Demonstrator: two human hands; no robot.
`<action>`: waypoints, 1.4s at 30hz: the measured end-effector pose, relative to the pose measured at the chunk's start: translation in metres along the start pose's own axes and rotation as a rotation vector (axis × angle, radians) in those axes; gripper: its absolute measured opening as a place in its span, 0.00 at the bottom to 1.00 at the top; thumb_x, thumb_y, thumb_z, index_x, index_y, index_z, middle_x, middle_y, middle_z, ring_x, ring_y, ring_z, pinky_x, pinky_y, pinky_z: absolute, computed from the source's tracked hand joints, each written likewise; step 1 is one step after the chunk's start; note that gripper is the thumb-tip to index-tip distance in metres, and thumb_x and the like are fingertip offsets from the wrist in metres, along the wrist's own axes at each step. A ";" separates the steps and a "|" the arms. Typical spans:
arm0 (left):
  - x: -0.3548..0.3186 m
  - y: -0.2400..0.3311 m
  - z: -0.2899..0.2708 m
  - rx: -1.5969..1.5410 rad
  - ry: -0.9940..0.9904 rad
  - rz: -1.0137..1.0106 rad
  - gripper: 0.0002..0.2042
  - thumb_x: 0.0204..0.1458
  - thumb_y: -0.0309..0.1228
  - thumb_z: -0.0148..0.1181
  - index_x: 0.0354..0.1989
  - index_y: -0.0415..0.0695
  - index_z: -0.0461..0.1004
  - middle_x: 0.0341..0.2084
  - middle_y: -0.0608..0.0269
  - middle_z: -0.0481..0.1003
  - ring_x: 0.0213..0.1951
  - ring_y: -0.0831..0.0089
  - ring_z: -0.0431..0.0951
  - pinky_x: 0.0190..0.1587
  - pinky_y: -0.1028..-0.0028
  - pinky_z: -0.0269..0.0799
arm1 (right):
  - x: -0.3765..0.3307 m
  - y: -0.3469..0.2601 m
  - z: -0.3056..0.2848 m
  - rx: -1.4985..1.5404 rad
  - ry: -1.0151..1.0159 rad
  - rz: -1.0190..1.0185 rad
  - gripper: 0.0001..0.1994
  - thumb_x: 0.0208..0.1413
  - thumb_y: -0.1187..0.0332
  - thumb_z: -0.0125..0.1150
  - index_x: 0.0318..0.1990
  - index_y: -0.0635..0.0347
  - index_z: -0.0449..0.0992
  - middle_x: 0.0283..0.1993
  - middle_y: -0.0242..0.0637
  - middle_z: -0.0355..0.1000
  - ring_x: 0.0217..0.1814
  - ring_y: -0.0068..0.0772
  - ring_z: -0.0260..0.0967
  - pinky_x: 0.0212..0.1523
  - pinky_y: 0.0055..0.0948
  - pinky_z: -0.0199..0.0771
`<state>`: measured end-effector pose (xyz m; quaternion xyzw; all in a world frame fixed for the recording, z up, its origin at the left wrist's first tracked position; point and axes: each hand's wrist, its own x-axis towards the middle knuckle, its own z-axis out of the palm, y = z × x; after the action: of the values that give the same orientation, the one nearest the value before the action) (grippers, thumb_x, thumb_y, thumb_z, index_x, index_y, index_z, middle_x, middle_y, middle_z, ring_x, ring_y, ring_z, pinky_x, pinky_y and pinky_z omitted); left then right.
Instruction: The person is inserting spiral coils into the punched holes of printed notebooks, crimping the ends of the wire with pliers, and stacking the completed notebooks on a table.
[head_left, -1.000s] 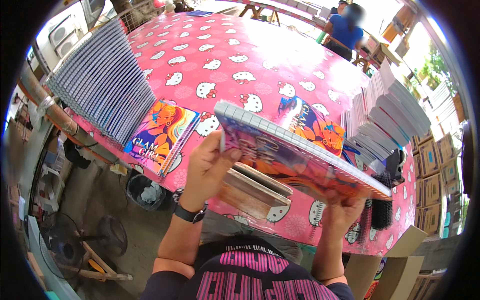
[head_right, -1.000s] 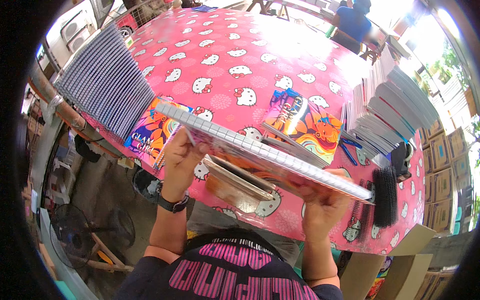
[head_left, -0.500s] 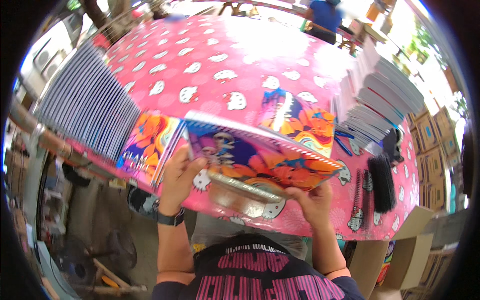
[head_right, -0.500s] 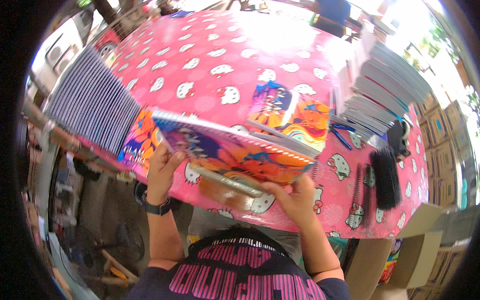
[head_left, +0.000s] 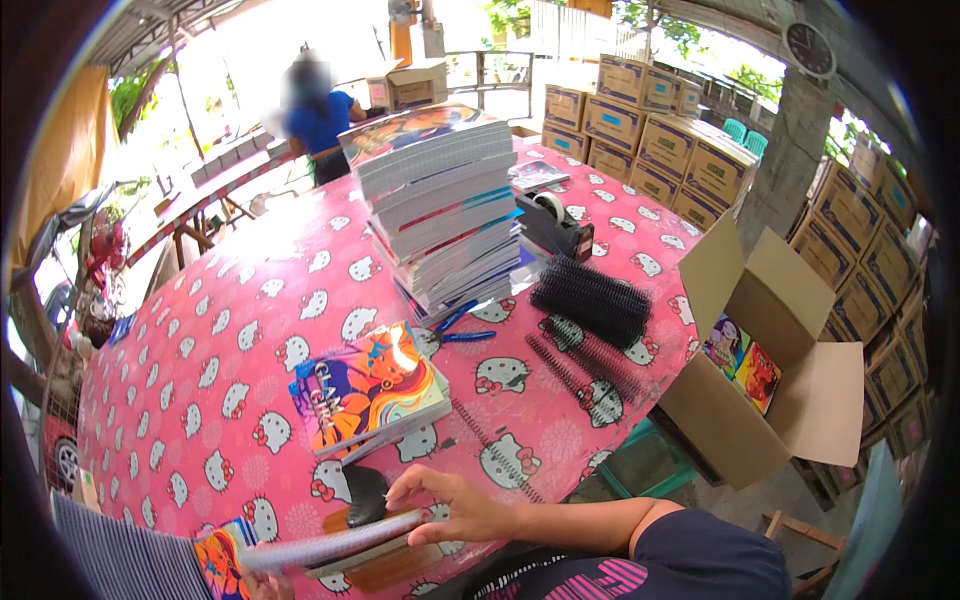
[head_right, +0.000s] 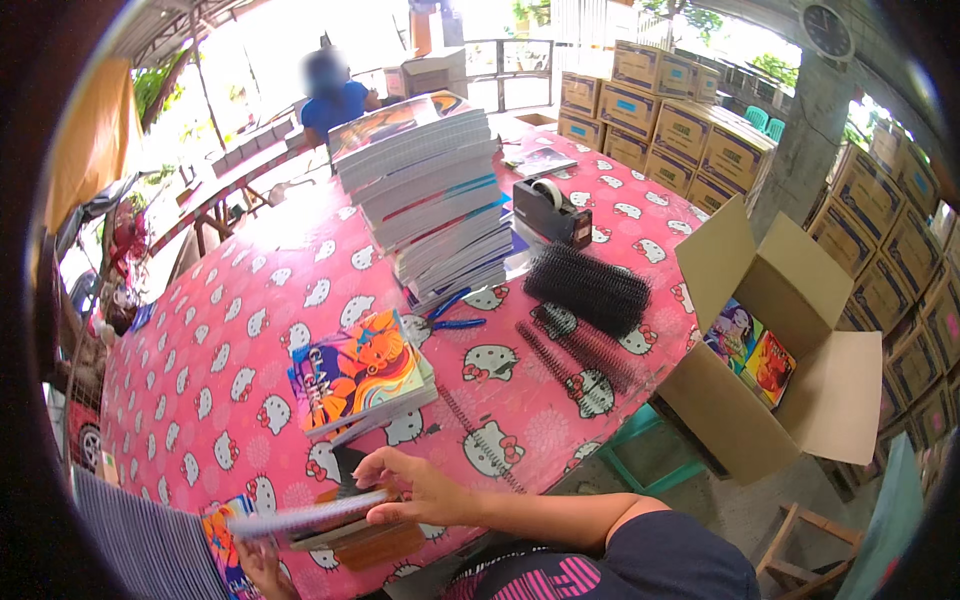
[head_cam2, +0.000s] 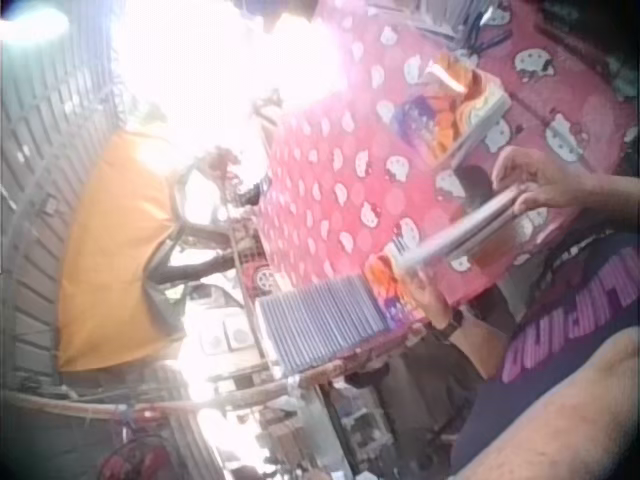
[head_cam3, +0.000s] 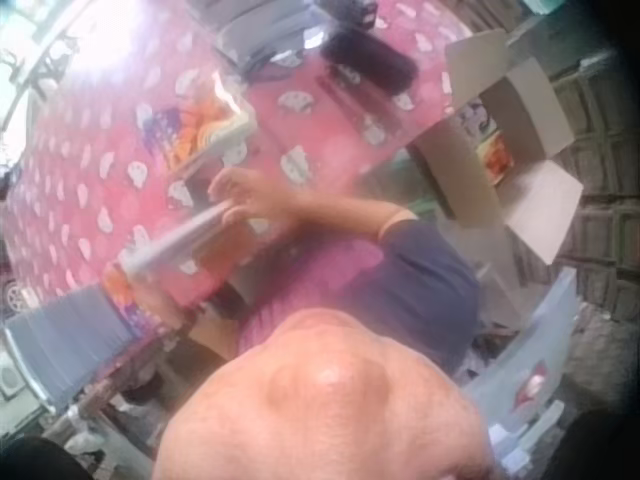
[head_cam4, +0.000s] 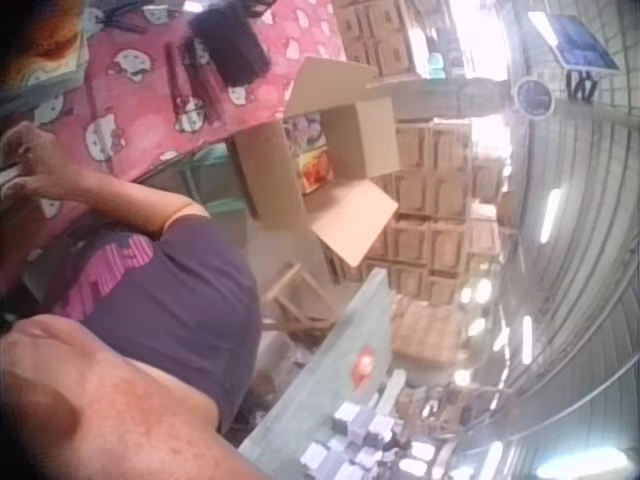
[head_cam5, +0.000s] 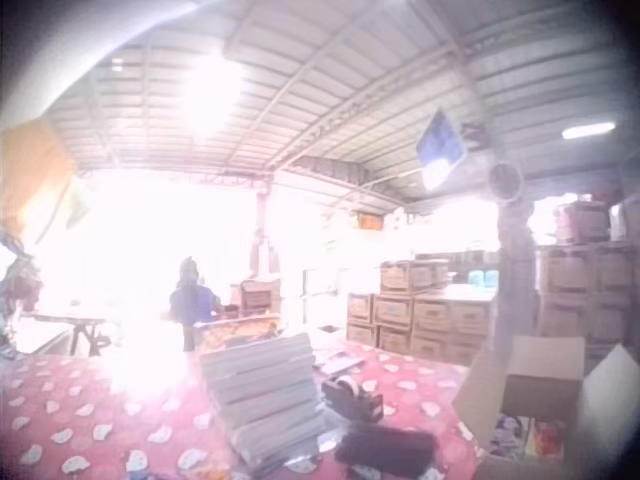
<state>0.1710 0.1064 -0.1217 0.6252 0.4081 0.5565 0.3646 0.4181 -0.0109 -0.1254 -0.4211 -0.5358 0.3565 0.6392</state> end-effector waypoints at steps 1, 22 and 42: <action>-0.002 0.002 0.002 -0.005 0.023 -0.011 0.14 0.59 0.36 0.48 0.44 0.37 0.69 0.35 0.63 0.71 0.38 0.74 0.69 0.43 0.74 0.65 | 0.004 0.002 0.009 0.128 0.020 -0.001 0.19 0.53 0.63 0.64 0.48 0.62 0.67 0.43 0.34 0.68 0.51 0.27 0.67 0.52 0.27 0.65; -0.015 0.001 0.016 -0.196 0.032 -0.190 0.17 0.57 0.36 0.50 0.50 0.37 0.65 0.37 0.60 0.71 0.41 0.72 0.68 0.47 0.72 0.62 | -0.013 0.076 -0.150 -1.399 0.490 0.309 0.24 0.46 0.57 0.63 0.49 0.58 0.69 0.47 0.42 0.66 0.52 0.46 0.60 0.49 0.42 0.64; -0.018 -0.007 0.016 -0.293 0.183 -0.141 0.21 0.57 0.38 0.47 0.54 0.35 0.65 0.41 0.57 0.70 0.47 0.67 0.69 0.57 0.64 0.57 | 0.011 0.046 -0.223 -1.289 0.736 0.386 0.10 0.48 0.73 0.60 0.40 0.58 0.73 0.33 0.45 0.76 0.39 0.48 0.74 0.42 0.41 0.72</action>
<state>0.1852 0.0931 -0.1374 0.4820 0.3969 0.6377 0.4511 0.6397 -0.0177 -0.1792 -0.8882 -0.3073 -0.0845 0.3309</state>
